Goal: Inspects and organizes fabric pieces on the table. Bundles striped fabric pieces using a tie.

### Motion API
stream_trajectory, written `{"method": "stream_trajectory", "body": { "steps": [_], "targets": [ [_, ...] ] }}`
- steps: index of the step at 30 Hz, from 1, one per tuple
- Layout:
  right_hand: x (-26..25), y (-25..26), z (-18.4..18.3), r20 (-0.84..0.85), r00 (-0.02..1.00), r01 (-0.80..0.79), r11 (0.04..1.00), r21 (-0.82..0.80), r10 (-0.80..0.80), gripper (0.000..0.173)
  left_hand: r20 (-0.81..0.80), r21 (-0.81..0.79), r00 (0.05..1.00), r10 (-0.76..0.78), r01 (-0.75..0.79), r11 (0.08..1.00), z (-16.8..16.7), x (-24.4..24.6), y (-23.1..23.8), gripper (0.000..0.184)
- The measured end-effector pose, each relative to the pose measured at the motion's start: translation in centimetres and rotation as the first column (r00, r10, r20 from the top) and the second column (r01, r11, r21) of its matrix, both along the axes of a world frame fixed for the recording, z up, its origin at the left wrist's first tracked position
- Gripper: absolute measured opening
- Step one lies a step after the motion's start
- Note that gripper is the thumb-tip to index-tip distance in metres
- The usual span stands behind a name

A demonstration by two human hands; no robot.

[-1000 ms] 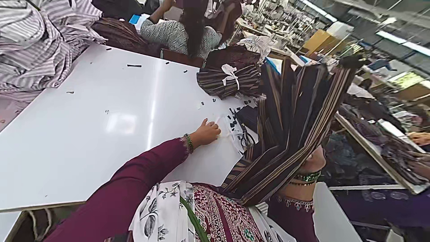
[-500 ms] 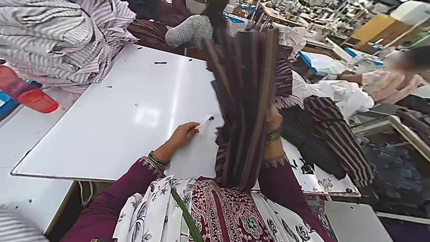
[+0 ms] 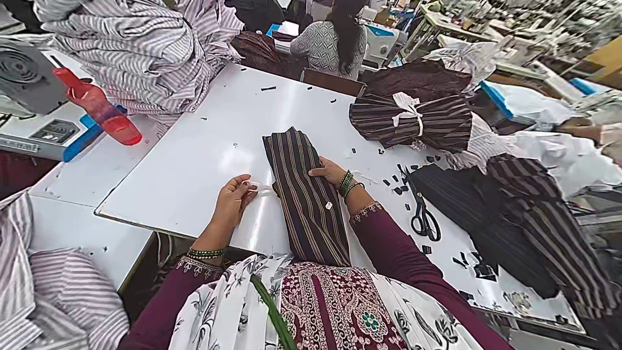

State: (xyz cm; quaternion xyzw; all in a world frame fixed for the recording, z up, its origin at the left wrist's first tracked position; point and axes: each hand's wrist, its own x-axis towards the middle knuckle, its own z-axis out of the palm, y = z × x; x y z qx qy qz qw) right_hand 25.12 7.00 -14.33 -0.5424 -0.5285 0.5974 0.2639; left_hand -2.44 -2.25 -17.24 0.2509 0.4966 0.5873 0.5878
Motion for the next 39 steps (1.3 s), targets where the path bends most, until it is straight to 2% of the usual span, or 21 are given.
{"method": "stream_trajectory", "body": {
  "steps": [4,7,9,10,12,14,16,18,20,23,26,28,30,31,33,34,35,36,37,39],
  "targets": [
    [-0.5,-0.6,-0.1,0.103,0.992,0.069,0.992,0.102,-0.079,0.030,0.069,-0.059,0.993,0.101,-0.097,0.994,0.5,-1.6,1.0,0.022],
    [0.5,-1.2,-0.4,0.129,0.977,0.142,0.970,0.196,-0.169,0.052,0.248,-0.092,0.938,0.243,-0.227,0.969,0.7,-2.5,2.0,0.023],
    [1.9,-1.8,-0.3,0.221,0.962,0.109,0.966,0.236,-0.162,0.042,0.339,-0.066,0.883,0.325,-0.322,0.944,0.7,-3.1,2.1,0.023],
    [2.9,-2.1,0.0,0.313,0.944,0.023,0.969,0.246,-0.102,0.033,0.371,-0.038,0.858,0.356,-0.369,0.929,0.5,-3.4,2.1,0.022],
    [4.5,-2.5,0.8,0.529,0.847,-0.191,0.958,0.216,0.050,0.031,0.373,0.007,0.843,0.388,-0.421,0.907,0.3,-4.2,2.0,0.022],
    [5.4,-2.9,1.3,0.703,0.703,-0.323,0.930,0.177,0.110,0.030,0.305,0.013,0.877,0.370,-0.392,0.920,0.2,-4.9,1.8,0.023],
    [5.9,-2.9,1.4,0.813,0.578,-0.338,0.927,0.159,0.072,0.025,0.253,-0.001,0.914,0.318,-0.329,0.944,0.4,-5.0,1.9,0.023],
    [6.6,-2.5,1.3,0.846,0.533,-0.283,0.943,0.177,0.001,0.025,0.240,0.015,0.933,0.268,-0.280,0.960,0.8,-4.5,2.6,0.023],
    [7.2,-2.1,1.8,0.795,0.600,-0.188,0.951,0.246,-0.087,0.027,0.238,0.079,0.951,0.196,-0.220,0.972,1.6,-3.5,3.6,0.024],
    [6.9,-2.3,4.7,0.593,0.765,-0.006,0.918,0.397,-0.252,0.022,0.190,0.274,0.982,-0.014,-0.039,0.961,3.5,-1.0,4.7,0.032],
    [5.6,-3.5,8.6,0.414,0.891,-0.081,0.833,0.547,-0.186,0.011,-0.075,0.460,0.953,-0.294,0.294,0.837,4.9,1.9,5.5,0.032],
    [3.9,-4.3,10.6,0.403,0.913,-0.251,0.697,0.671,-0.060,0.013,-0.393,0.468,0.847,-0.359,0.520,0.714,5.5,4.3,6.1,0.023],
    [1.7,-5.0,11.5,0.487,0.868,-0.458,0.536,0.709,0.098,0.018,-0.688,0.449,0.667,-0.286,0.701,0.554,5.2,6.6,6.6,0.028],
    [0.4,-5.3,11.7,0.536,0.823,-0.555,0.470,0.686,0.189,0.019,-0.759,0.465,0.616,-0.211,0.739,0.487,4.9,7.7,6.7,0.026],
    [-1.8,-5.5,11.3,0.580,0.735,-0.677,0.349,0.647,0.351,0.018,-0.790,0.548,0.612,-0.050,0.740,0.390,4.3,9.4,6.2,0.020],
    [-2.4,-5.3,10.7,0.546,0.732,-0.673,0.315,0.669,0.408,0.018,-0.755,0.613,0.656,-0.001,0.706,0.353,3.8,9.8,5.9,0.018],
    [-2.5,-5.0,10.0,0.463,0.764,-0.623,0.329,0.710,0.449,0.022,-0.722,0.640,0.692,-0.016,0.675,0.368,3.2,9.8,5.7,0.020],
    [-2.4,-4.6,9.4,0.352,0.820,-0.536,0.386,0.751,0.452,0.032,-0.715,0.619,0.698,-0.043,0.661,0.424,2.8,9.6,5.6,0.020],
    [-2.0,-4.1,9.0,0.252,0.875,-0.443,0.474,0.761,0.413,0.043,-0.724,0.598,0.689,-0.038,0.654,0.463,2.3,9.4,5.8,0.021],
    [-0.6,-2.6,8.1,0.204,0.933,-0.352,0.633,0.689,0.296,0.050,-0.745,0.599,0.666,0.008,0.664,0.448,1.2,9.2,6.7,0.022]
  ]
}}
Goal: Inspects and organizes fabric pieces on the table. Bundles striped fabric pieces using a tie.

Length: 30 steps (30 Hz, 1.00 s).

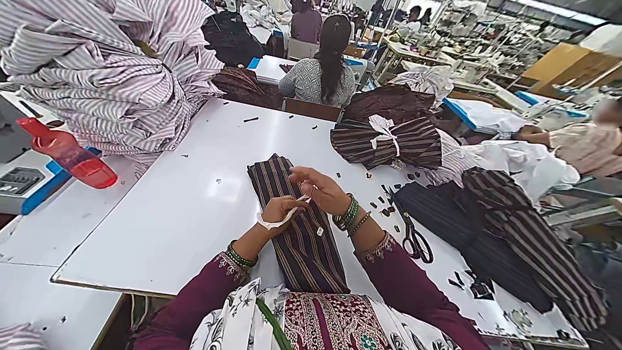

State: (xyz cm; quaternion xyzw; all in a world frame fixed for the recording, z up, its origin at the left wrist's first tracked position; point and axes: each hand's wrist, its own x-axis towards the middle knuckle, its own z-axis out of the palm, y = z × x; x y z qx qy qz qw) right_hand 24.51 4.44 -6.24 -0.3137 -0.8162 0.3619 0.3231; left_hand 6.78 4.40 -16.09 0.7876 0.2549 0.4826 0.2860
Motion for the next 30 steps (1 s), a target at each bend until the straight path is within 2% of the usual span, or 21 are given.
{"method": "stream_trajectory", "body": {
  "steps": [2,3,5,7,9,10,12,13,14,15,16,17,18,19,20,21,23,25,28,30],
  "targets": [
    [1.3,1.5,-1.3,0.179,0.984,-0.002,0.996,-0.092,0.019,0.046,-0.034,0.017,0.999,-0.005,0.005,1.000,-0.7,-0.4,0.1,0.022],
    [1.6,1.9,-2.3,0.255,0.966,-0.023,0.996,-0.084,0.044,0.039,-0.031,0.014,0.999,-0.009,0.010,1.000,-1.0,-0.6,0.0,0.021],
    [1.6,1.5,-3.4,0.304,0.952,0.021,0.999,0.038,-0.031,0.033,0.031,-0.024,0.999,-0.027,0.027,0.999,-1.3,-0.8,0.0,0.023],
    [1.6,0.5,-3.3,0.258,0.943,0.152,0.962,0.226,-0.210,0.038,0.190,-0.229,0.981,-0.043,0.086,0.970,-1.0,-1.1,-0.4,0.027],
    [1.6,-0.8,-2.7,0.232,0.925,0.211,0.915,0.344,-0.300,0.040,0.385,-0.502,0.921,0.050,0.164,0.849,0.3,-0.9,-1.0,0.028],
    [1.4,-1.6,-2.5,0.263,0.917,0.187,0.904,0.384,-0.301,0.040,0.441,-0.606,0.891,0.104,0.210,0.768,0.9,-1.0,-1.0,0.029],
    [0.7,-3.3,-2.6,0.379,0.902,0.034,0.909,0.416,-0.207,0.036,0.455,-0.721,0.878,0.150,0.264,0.640,1.4,-1.3,-0.7,0.028],
    [0.3,-3.8,-2.9,0.424,0.896,-0.067,0.907,0.417,-0.129,0.037,0.430,-0.743,0.893,0.131,0.268,0.614,1.5,-1.6,-0.5,0.027],
    [0.2,-4.0,-3.6,0.424,0.904,-0.149,0.887,0.437,-0.057,0.041,0.381,-0.738,0.920,0.097,0.239,0.631,1.5,-1.7,-0.5,0.025],
    [0.1,-3.8,-4.2,0.367,0.930,-0.179,0.869,0.462,-0.004,0.047,0.304,-0.693,0.950,0.067,0.172,0.700,1.4,-1.6,-0.6,0.022],
    [0.2,-3.4,-4.6,0.260,0.965,-0.147,0.875,0.462,0.025,0.050,0.193,-0.579,0.980,0.053,0.070,0.812,1.3,-1.6,-0.8,0.018],
    [0.2,-2.8,-4.5,0.126,0.992,-0.069,0.899,0.432,0.016,0.048,0.065,-0.383,0.996,0.067,-0.037,0.923,1.0,-1.6,-1.0,0.016],
    [0.2,-2.1,-4.3,0.013,1.000,0.009,0.926,0.377,-0.015,0.042,-0.038,-0.111,0.992,0.122,-0.125,0.986,0.5,-1.5,-1.1,0.017],
    [0.3,-1.2,-3.9,-0.033,0.998,0.055,0.950,0.308,-0.047,0.037,-0.080,0.152,0.979,0.190,-0.176,0.973,-0.1,-1.3,-0.9,0.019],
    [0.5,-0.4,-3.6,-0.015,0.998,0.057,0.980,0.188,-0.056,0.032,-0.082,0.341,0.966,0.245,-0.204,0.918,-0.6,-1.2,-0.7,0.020],
    [0.6,0.2,-3.3,0.039,0.998,0.041,0.999,0.016,-0.041,0.034,-0.066,0.461,0.956,0.287,-0.225,0.858,-0.9,-1.0,-0.4,0.022],
    [0.7,1.1,-3.8,0.063,0.997,-0.027,0.950,-0.312,0.049,0.038,-0.051,0.569,0.943,0.330,-0.244,0.786,-1.5,-1.0,0.1,0.024],
    [1.4,2.3,-3.9,0.010,0.989,-0.125,0.861,-0.493,0.150,0.037,-0.028,0.584,0.940,0.340,-0.261,0.769,-1.8,-1.2,0.5,0.025],
    [2.0,3.4,-4.7,-0.065,0.978,-0.199,0.789,-0.581,0.199,0.032,0.014,0.613,0.937,0.348,-0.283,0.738,-2.2,-1.1,0.6,0.025],
    [1.8,3.6,-4.8,-0.039,0.977,-0.191,0.767,-0.613,0.212,0.031,0.029,0.634,0.941,0.337,-0.278,0.722,-2.5,-0.8,0.6,0.025]
  ]
}}
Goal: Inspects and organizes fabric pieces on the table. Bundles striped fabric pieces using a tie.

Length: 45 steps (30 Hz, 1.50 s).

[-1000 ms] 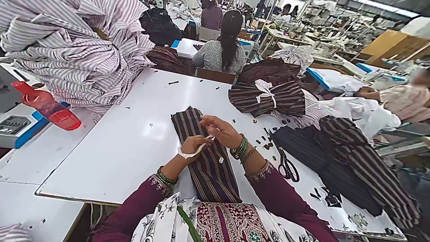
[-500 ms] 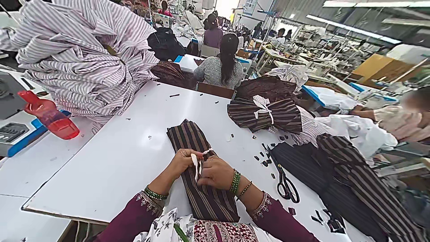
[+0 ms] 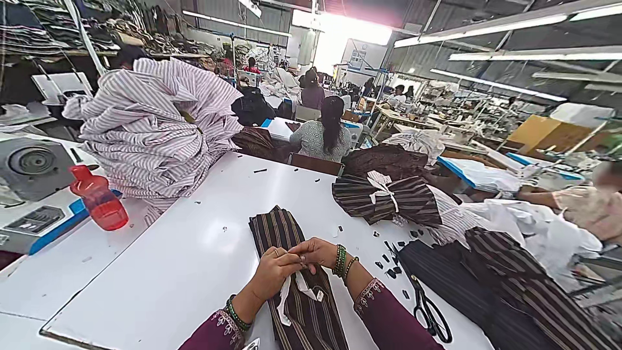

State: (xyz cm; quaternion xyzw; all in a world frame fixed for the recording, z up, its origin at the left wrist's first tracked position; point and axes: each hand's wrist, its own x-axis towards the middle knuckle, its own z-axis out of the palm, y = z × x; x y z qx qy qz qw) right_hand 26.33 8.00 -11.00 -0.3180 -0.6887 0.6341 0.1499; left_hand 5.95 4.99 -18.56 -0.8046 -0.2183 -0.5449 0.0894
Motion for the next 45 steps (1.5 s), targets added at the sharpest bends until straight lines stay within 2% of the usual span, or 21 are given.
{"method": "stream_trajectory", "body": {
  "steps": [3,7,8,10,11,13,16,19,21,22,24,26,27,30,32,35,37,39,42,44,45],
  "targets": [
    [-0.6,0.0,1.1,0.169,0.985,-0.005,0.993,0.117,-0.015,0.021,-0.004,-0.061,1.000,-0.007,0.007,0.998,0.2,0.1,0.0,0.024],
    [-1.7,-1.0,2.2,0.401,0.911,-0.134,0.852,0.507,-0.095,0.025,0.032,-0.421,0.994,-0.106,0.110,0.900,0.5,-0.6,-1.6,0.022],
    [-1.9,-1.1,2.4,0.422,0.898,-0.157,0.799,0.580,-0.129,0.026,0.092,-0.519,0.986,-0.137,0.165,0.839,0.6,-0.8,-1.8,0.023],
    [-2.0,-1.7,2.6,0.477,0.845,-0.172,0.722,0.670,-0.241,0.027,0.325,-0.724,0.939,-0.114,0.325,0.609,0.6,-0.8,-2.5,0.026],
    [-1.8,-1.9,2.4,0.451,0.836,-0.143,0.668,0.730,-0.313,0.024,0.397,-0.743,0.916,-0.064,0.362,0.563,0.4,-0.9,-2.6,0.026],
    [-0.7,-2.2,1.9,0.407,0.810,-0.087,0.600,0.795,-0.422,0.019,0.358,-0.698,0.934,-0.007,0.273,0.663,-0.9,-1.6,-2.7,0.026],
    [2.4,-2.3,-0.3,0.403,0.755,0.010,0.623,0.782,-0.517,0.018,0.197,-0.661,0.978,0.074,0.077,0.747,-1.6,-3.3,-3.8,0.026],
    [4.3,-2.9,-2.1,0.375,0.735,0.125,0.657,0.744,-0.565,0.019,0.070,-0.678,0.984,0.162,-0.072,0.732,-1.4,-4.5,-4.5,0.026],
    [4.1,-3.6,-2.4,0.224,0.759,0.296,0.630,0.718,-0.612,0.020,-0.021,-0.696,0.987,0.158,-0.128,0.706,-1.1,-4.7,-4.4,0.027],
    [3.7,-3.8,-2.5,0.100,0.770,0.427,0.626,0.652,-0.630,0.019,-0.056,-0.710,0.989,0.135,-0.134,0.691,-1.0,-4.8,-4.1,0.028],
    [2.8,-4.0,-2.3,-0.135,0.786,0.606,0.711,0.356,-0.603,0.021,-0.075,-0.742,0.995,0.067,-0.100,0.663,-1.1,-4.6,-3.6,0.032],
    [1.6,-4.1,-1.9,-0.318,0.766,0.604,0.795,0.059,-0.559,0.025,-0.093,-0.764,0.996,0.014,-0.080,0.640,-0.7,-4.3,-3.6,0.032],
    [1.3,-4.1,-1.7,-0.340,0.773,0.570,0.822,0.001,-0.535,0.027,-0.102,-0.771,0.995,0.012,-0.086,0.631,-0.5,-4.1,-3.7,0.031],
    [2.9,-3.3,-1.8,-0.138,0.878,0.476,0.862,0.173,-0.457,0.023,-0.073,-0.788,0.996,0.045,-0.086,0.610,-0.3,-5.1,-3.7,0.031],
    [4.2,-2.7,-2.9,-0.023,0.887,0.451,0.856,0.252,-0.461,0.023,0.008,-0.829,0.999,0.041,-0.017,0.559,-0.4,-5.9,-3.5,0.032],
    [4.1,-2.6,-4.5,0.010,0.881,0.454,0.853,0.255,-0.472,0.024,0.314,-0.847,0.949,-0.003,0.282,0.451,0.3,-4.8,-2.6,0.029],
    [3.2,-3.0,-5.4,-0.018,0.872,0.476,0.838,0.267,-0.489,0.022,0.534,-0.767,0.837,-0.117,0.538,0.350,1.4,-3.0,-1.8,0.031],
    [2.7,-3.2,-5.6,-0.034,0.874,0.472,0.831,0.295,-0.485,0.021,0.663,-0.696,0.727,-0.177,0.686,0.210,2.6,-0.6,-1.0,0.031],
    [2.8,-3.8,-4.7,-0.006,0.876,0.459,0.828,0.321,-0.483,0.021,0.648,-0.747,0.757,-0.082,0.653,0.125,3.6,1.9,0.1,0.029],
    [3.2,-4.3,-3.7,-0.046,0.880,0.462,0.826,0.323,-0.473,0.021,0.526,-0.828,0.849,-0.057,0.526,0.195,3.6,2.4,0.6,0.025],
    [3.2,-4.8,-3.0,-0.068,0.891,0.444,0.830,0.338,-0.449,0.021,0.438,-0.851,0.895,-0.087,0.443,0.281,3.2,2.4,0.6,0.022]
  ]
}}
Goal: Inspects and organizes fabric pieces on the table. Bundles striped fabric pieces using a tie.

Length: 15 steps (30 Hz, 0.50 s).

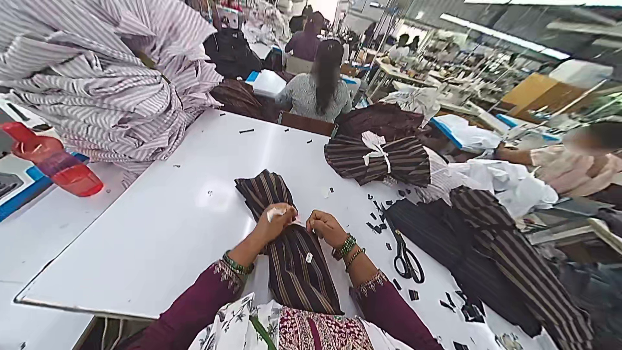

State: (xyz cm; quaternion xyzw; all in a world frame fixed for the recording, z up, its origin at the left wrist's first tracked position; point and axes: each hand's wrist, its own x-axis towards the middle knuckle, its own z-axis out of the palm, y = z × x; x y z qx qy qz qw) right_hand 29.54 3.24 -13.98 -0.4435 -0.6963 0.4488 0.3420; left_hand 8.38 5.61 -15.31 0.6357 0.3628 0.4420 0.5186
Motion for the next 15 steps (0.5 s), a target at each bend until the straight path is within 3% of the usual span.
{"method": "stream_trajectory", "body": {
  "steps": [2,4,7,9,12,15],
  "targets": [
    [-0.6,-0.9,1.6,0.083,0.994,-0.083,0.990,0.110,0.075,0.024,-0.197,0.230,0.980,0.023,0.024,0.973,-0.5,0.0,-0.5,0.024],
    [-2.2,-2.0,3.5,0.291,0.948,-0.204,0.948,0.246,0.129,0.027,-0.321,0.319,0.947,-0.013,0.122,0.940,0.0,0.0,-1.0,0.020],
    [-4.3,-2.5,5.1,0.465,0.869,-0.325,0.902,0.285,0.166,0.024,-0.254,0.442,0.965,-0.073,0.183,0.878,-0.9,-0.9,-0.6,0.018],
    [-4.6,-2.1,4.4,0.381,0.915,-0.280,0.886,0.369,0.130,0.024,-0.264,0.460,0.960,-0.094,0.210,0.863,-1.3,-1.5,-0.4,0.018],
    [-4.3,-1.2,3.4,0.173,0.981,-0.167,0.853,0.494,0.092,0.024,-0.270,0.562,0.963,-0.001,0.158,0.812,-2.0,-1.5,-0.5,0.022],
    [-4.3,-1.0,3.7,0.110,0.991,-0.125,0.877,0.464,0.083,0.031,-0.257,0.660,0.956,0.141,0.067,0.748,-2.5,-0.9,-0.7,0.020]
  ]
}}
